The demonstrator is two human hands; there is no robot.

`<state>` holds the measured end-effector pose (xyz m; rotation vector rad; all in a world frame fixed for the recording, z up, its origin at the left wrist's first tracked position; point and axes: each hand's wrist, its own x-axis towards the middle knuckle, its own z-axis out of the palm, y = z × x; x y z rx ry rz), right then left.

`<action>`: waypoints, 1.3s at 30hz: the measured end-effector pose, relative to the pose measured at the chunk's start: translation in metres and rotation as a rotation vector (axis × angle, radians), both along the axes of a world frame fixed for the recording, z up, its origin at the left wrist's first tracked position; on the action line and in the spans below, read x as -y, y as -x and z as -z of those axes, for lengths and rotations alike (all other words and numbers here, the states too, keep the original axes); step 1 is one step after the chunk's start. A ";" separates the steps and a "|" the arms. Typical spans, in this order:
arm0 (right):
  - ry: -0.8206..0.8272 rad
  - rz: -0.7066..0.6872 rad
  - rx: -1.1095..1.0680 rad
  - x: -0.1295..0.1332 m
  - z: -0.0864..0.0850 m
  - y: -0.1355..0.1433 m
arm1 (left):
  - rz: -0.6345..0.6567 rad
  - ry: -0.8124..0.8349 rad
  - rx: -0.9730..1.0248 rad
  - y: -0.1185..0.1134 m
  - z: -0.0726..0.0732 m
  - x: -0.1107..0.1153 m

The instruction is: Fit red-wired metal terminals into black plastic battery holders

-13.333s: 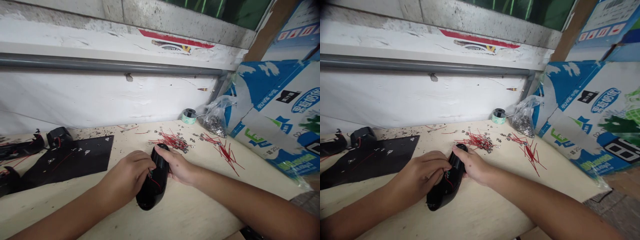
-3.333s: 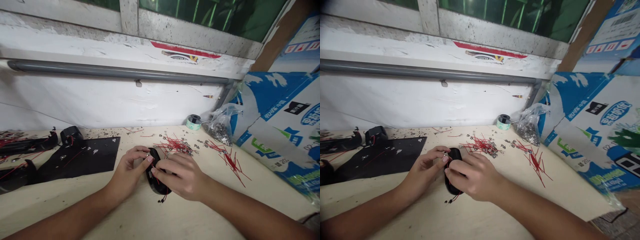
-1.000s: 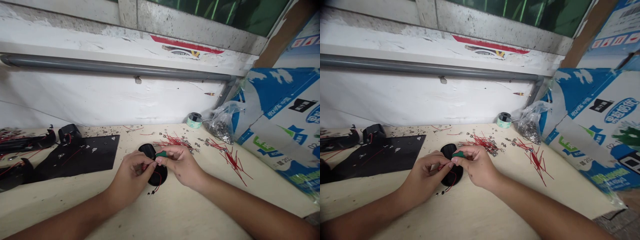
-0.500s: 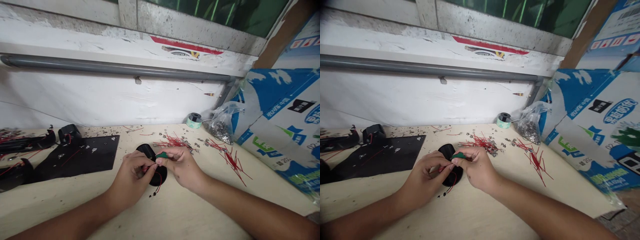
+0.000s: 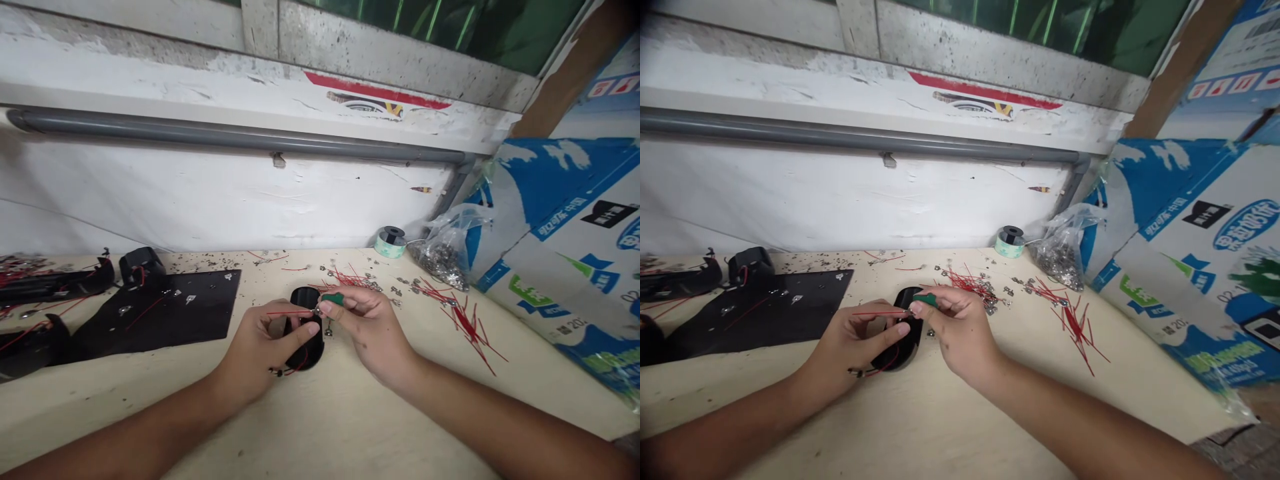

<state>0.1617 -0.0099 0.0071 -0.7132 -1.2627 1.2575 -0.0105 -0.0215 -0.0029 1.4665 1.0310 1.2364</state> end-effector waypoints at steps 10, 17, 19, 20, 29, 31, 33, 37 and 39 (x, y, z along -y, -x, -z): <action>-0.025 0.003 0.073 0.002 -0.001 0.001 | 0.001 -0.007 -0.035 0.003 0.001 -0.003; -0.046 -0.011 0.080 0.001 0.002 0.001 | 0.010 -0.030 -0.023 0.004 0.000 -0.003; -0.061 -0.002 0.082 0.001 0.004 0.002 | 0.004 -0.035 -0.029 0.004 0.000 -0.003; -0.069 0.009 0.091 0.001 0.005 0.002 | -0.002 -0.031 -0.033 0.004 0.001 -0.003; -0.039 0.018 0.156 0.002 0.009 0.001 | -0.007 -0.039 -0.048 0.003 -0.002 -0.001; -0.041 0.032 0.170 0.002 0.009 0.002 | -0.012 -0.069 -0.049 0.002 -0.002 -0.001; -0.045 0.038 0.178 0.003 0.009 0.002 | -0.017 -0.097 -0.054 0.002 -0.001 -0.001; -0.033 0.039 0.185 0.004 0.009 0.003 | -0.031 -0.162 -0.076 0.002 0.000 0.000; -0.024 0.042 0.182 0.005 0.010 0.003 | -0.039 -0.183 -0.082 0.003 0.000 0.001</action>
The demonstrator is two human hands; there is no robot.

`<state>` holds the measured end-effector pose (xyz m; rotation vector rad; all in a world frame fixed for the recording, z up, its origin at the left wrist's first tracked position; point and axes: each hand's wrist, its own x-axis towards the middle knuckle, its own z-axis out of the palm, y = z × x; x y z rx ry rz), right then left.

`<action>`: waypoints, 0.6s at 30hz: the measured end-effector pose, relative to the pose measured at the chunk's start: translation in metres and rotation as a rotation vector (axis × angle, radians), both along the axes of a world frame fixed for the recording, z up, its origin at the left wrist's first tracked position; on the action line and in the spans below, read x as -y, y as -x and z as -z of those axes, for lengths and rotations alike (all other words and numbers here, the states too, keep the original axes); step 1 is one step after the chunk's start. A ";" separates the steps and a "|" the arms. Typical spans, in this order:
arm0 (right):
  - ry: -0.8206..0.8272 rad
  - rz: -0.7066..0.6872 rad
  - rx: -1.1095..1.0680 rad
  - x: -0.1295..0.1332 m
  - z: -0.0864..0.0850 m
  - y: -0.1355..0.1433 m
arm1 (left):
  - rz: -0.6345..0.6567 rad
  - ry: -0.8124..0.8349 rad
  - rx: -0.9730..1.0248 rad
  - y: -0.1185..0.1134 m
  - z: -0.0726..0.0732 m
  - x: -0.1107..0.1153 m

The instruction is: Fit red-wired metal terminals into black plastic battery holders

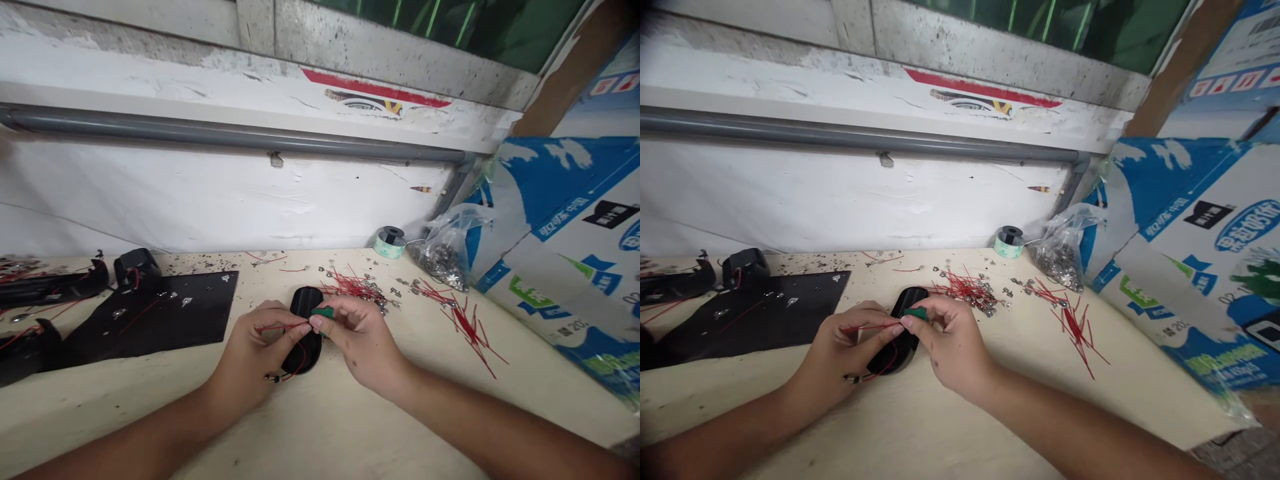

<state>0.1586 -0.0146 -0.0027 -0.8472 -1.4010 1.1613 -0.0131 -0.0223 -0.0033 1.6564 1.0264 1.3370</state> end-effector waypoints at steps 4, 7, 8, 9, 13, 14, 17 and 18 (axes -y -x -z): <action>-0.009 0.033 -0.008 0.004 0.002 0.001 | 0.012 -0.015 -0.020 0.001 0.002 0.000; -0.001 0.107 0.003 0.008 0.005 0.002 | -0.001 -0.025 -0.018 0.000 0.002 -0.001; 0.005 0.127 0.010 0.009 0.006 0.003 | -0.007 -0.031 -0.019 0.000 0.002 -0.001; 0.010 0.137 0.018 0.010 0.007 0.003 | -0.009 -0.038 -0.020 -0.001 0.002 -0.002; 0.040 0.124 0.016 0.008 0.009 0.004 | -0.010 -0.033 -0.011 -0.003 -0.001 -0.001; 0.042 0.112 0.014 0.007 0.010 0.004 | -0.018 -0.028 -0.008 -0.003 -0.001 -0.001; 0.033 0.080 0.022 0.002 0.010 0.004 | -0.035 -0.028 0.003 -0.003 -0.001 0.000; 0.030 0.074 0.026 0.001 0.010 0.004 | -0.039 -0.024 0.006 -0.003 -0.001 0.000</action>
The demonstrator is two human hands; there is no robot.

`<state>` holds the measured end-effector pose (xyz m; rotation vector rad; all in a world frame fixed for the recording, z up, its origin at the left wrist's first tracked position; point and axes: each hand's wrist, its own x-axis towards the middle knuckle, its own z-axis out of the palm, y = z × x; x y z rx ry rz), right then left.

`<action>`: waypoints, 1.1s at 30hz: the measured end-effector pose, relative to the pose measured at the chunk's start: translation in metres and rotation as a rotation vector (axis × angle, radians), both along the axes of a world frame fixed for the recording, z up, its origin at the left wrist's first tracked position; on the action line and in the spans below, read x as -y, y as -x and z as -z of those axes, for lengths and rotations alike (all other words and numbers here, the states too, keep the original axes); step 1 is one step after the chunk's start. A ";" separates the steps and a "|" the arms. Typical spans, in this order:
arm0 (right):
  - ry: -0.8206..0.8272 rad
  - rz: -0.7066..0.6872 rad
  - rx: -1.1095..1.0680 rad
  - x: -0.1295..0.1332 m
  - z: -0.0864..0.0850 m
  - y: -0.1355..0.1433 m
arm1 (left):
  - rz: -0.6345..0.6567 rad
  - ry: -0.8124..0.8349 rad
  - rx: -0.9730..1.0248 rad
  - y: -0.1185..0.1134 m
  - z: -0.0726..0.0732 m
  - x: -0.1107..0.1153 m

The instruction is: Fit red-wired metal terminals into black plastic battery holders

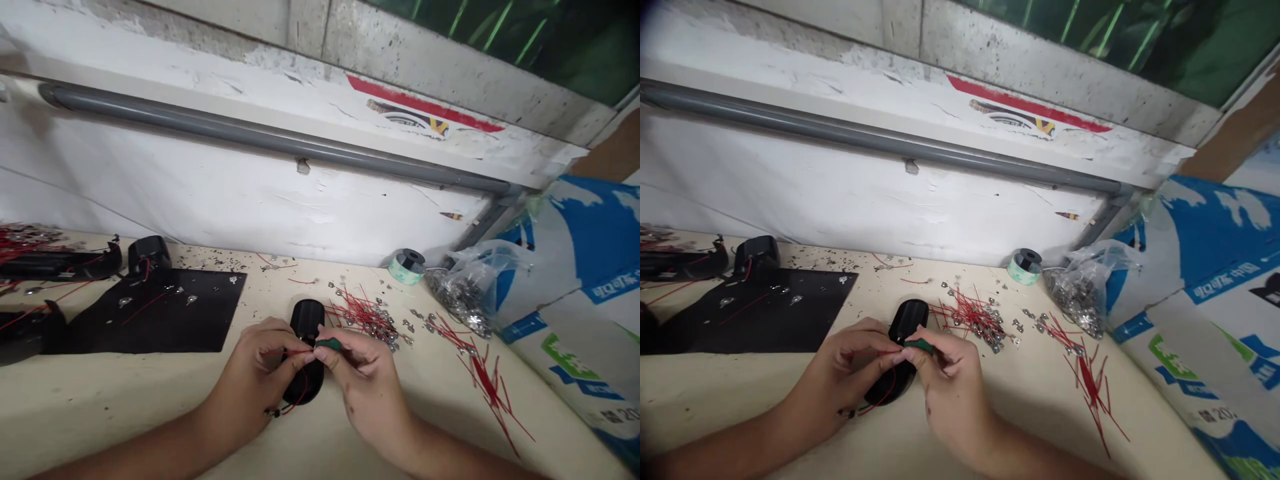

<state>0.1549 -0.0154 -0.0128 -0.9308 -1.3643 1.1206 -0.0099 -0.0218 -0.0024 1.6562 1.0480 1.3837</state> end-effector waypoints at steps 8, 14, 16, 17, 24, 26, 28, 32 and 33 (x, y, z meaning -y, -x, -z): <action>-0.229 0.090 0.016 -0.014 -0.006 -0.009 | -0.011 0.163 0.024 0.001 0.002 -0.001; -0.380 0.123 0.442 -0.031 -0.006 -0.025 | -0.027 0.239 -0.005 0.003 0.001 -0.002; -0.430 0.147 0.722 -0.031 -0.011 -0.027 | -0.033 0.216 -0.016 0.002 0.003 -0.003; -0.444 0.164 0.836 -0.030 -0.014 -0.028 | -0.034 0.207 -0.021 0.002 0.004 -0.004; -0.392 0.172 0.928 -0.022 -0.021 -0.027 | -0.014 0.140 -0.047 -0.001 0.006 -0.004; -0.341 0.123 0.760 -0.021 -0.018 -0.025 | -0.008 0.156 -0.024 -0.002 0.005 -0.003; -0.279 0.072 0.584 -0.019 -0.016 -0.024 | 0.010 0.213 0.024 -0.002 0.005 -0.002; -0.184 0.001 0.414 -0.014 -0.015 -0.019 | 0.040 0.281 0.104 -0.001 0.006 -0.003; -0.164 -0.015 0.392 -0.013 -0.015 -0.018 | 0.038 0.262 0.099 -0.001 0.006 -0.003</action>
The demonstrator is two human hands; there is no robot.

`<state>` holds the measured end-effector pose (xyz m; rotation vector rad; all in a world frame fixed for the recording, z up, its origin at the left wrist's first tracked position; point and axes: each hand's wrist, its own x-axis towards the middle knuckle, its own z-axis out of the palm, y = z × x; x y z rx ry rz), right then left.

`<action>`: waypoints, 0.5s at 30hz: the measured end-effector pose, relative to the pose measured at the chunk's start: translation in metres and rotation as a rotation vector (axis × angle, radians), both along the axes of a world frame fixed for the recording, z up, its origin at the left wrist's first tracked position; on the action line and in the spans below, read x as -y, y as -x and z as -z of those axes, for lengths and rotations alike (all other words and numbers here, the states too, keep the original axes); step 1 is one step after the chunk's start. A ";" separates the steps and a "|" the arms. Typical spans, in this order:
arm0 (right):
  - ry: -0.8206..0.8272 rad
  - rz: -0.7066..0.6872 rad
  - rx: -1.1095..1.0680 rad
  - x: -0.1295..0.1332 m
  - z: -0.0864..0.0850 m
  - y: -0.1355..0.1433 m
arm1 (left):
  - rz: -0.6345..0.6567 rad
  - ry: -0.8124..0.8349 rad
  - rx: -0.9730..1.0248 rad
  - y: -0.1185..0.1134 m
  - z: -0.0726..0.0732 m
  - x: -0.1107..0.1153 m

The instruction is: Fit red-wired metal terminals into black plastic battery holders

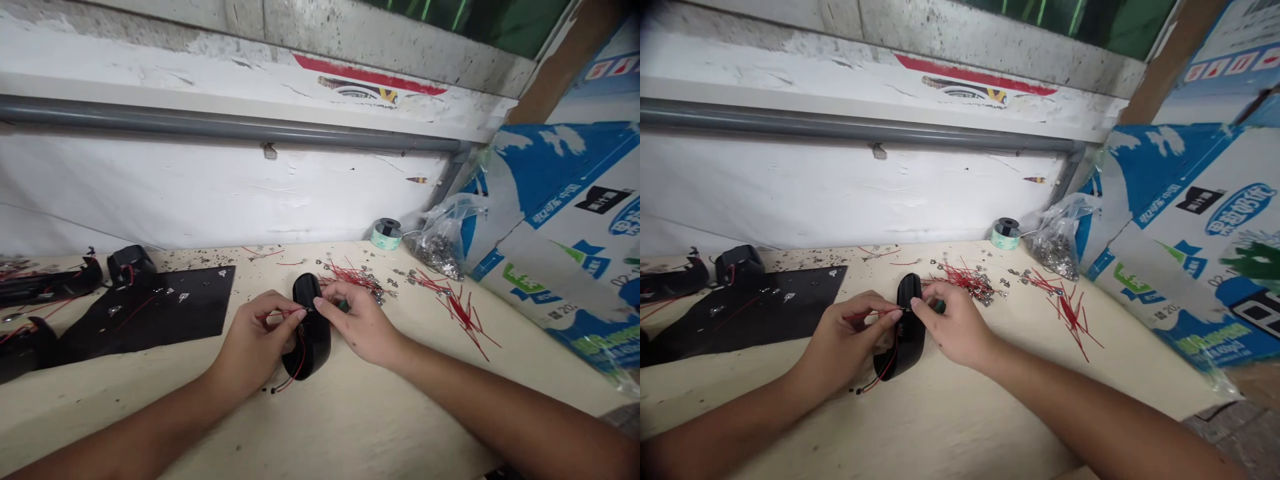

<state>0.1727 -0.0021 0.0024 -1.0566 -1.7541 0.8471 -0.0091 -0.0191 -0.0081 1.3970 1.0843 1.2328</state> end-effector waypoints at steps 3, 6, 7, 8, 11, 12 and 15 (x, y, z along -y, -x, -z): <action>0.059 -0.051 -0.028 0.001 -0.001 0.002 | -0.008 -0.088 -0.074 0.001 -0.001 0.000; 0.085 -0.092 -0.026 0.002 -0.002 0.003 | -0.009 -0.132 -0.140 0.003 -0.001 0.001; 0.084 -0.095 -0.021 0.002 -0.003 0.003 | -0.009 -0.133 -0.151 0.003 -0.001 0.002; 0.080 -0.096 -0.013 0.002 -0.003 0.003 | -0.011 -0.132 -0.160 0.003 -0.001 0.003; 0.062 -0.085 -0.004 0.003 -0.004 0.004 | -0.038 -0.142 -0.186 0.003 -0.002 0.005; 0.060 -0.081 -0.007 0.004 -0.004 0.004 | -0.056 -0.154 -0.196 0.003 -0.002 0.005; 0.063 -0.079 -0.025 0.004 -0.003 0.004 | -0.078 -0.183 -0.230 0.002 -0.005 0.006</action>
